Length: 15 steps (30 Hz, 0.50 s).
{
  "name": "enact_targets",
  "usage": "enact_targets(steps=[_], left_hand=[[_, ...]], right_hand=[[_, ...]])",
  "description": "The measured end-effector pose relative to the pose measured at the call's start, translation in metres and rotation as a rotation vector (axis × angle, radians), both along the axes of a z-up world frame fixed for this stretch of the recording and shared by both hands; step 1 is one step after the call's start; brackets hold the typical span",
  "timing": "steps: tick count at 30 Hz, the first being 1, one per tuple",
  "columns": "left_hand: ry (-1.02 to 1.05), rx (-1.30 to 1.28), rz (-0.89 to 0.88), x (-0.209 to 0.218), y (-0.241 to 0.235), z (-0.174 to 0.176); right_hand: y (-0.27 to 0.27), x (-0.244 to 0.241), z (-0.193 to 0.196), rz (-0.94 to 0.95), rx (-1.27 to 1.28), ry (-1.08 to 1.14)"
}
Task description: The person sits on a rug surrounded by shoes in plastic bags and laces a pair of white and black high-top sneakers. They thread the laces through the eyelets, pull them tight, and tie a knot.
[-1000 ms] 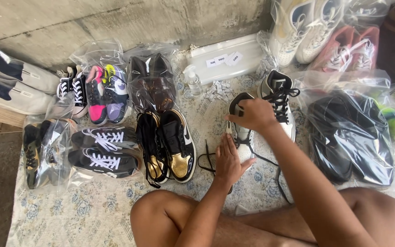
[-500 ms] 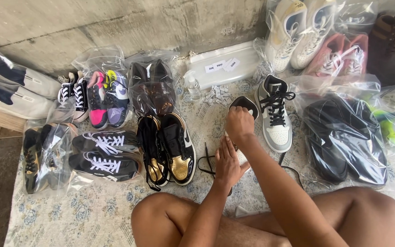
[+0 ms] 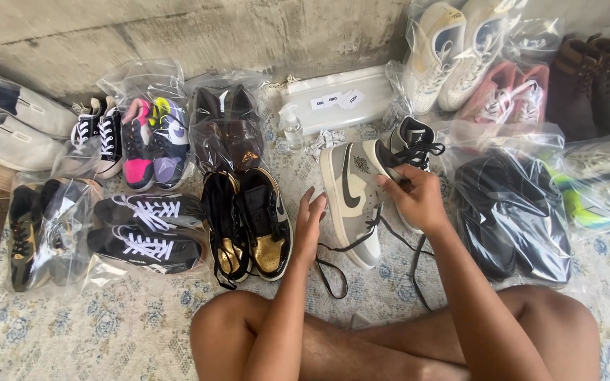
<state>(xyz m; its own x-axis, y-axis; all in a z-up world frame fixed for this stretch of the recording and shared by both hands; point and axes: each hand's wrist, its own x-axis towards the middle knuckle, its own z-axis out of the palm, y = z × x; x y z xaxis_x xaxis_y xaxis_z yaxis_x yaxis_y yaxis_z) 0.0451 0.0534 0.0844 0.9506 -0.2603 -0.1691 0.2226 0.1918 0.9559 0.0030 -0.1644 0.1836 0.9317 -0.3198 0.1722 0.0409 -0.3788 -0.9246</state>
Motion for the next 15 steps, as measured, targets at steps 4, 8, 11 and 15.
enact_targets(steps=[4, 8, 11, 15], left_hand=[[0.064, -0.048, -0.132, -0.009, -0.005, 0.017], [0.092, -0.236, -0.128, -0.006, -0.006, -0.054], [0.119, -0.226, -0.112, -0.013, -0.007, -0.042], [0.132, -0.266, -0.095, -0.001, -0.015, -0.080]], right_hand=[[-0.009, -0.002, -0.014, 0.054, 0.283, -0.019], [-0.017, 0.000, -0.037, 0.080, 0.380, -0.059], [-0.025, 0.000, -0.060, 0.082, 0.413, -0.109], [-0.026, 0.000, -0.073, 0.083, 0.476, -0.206]])
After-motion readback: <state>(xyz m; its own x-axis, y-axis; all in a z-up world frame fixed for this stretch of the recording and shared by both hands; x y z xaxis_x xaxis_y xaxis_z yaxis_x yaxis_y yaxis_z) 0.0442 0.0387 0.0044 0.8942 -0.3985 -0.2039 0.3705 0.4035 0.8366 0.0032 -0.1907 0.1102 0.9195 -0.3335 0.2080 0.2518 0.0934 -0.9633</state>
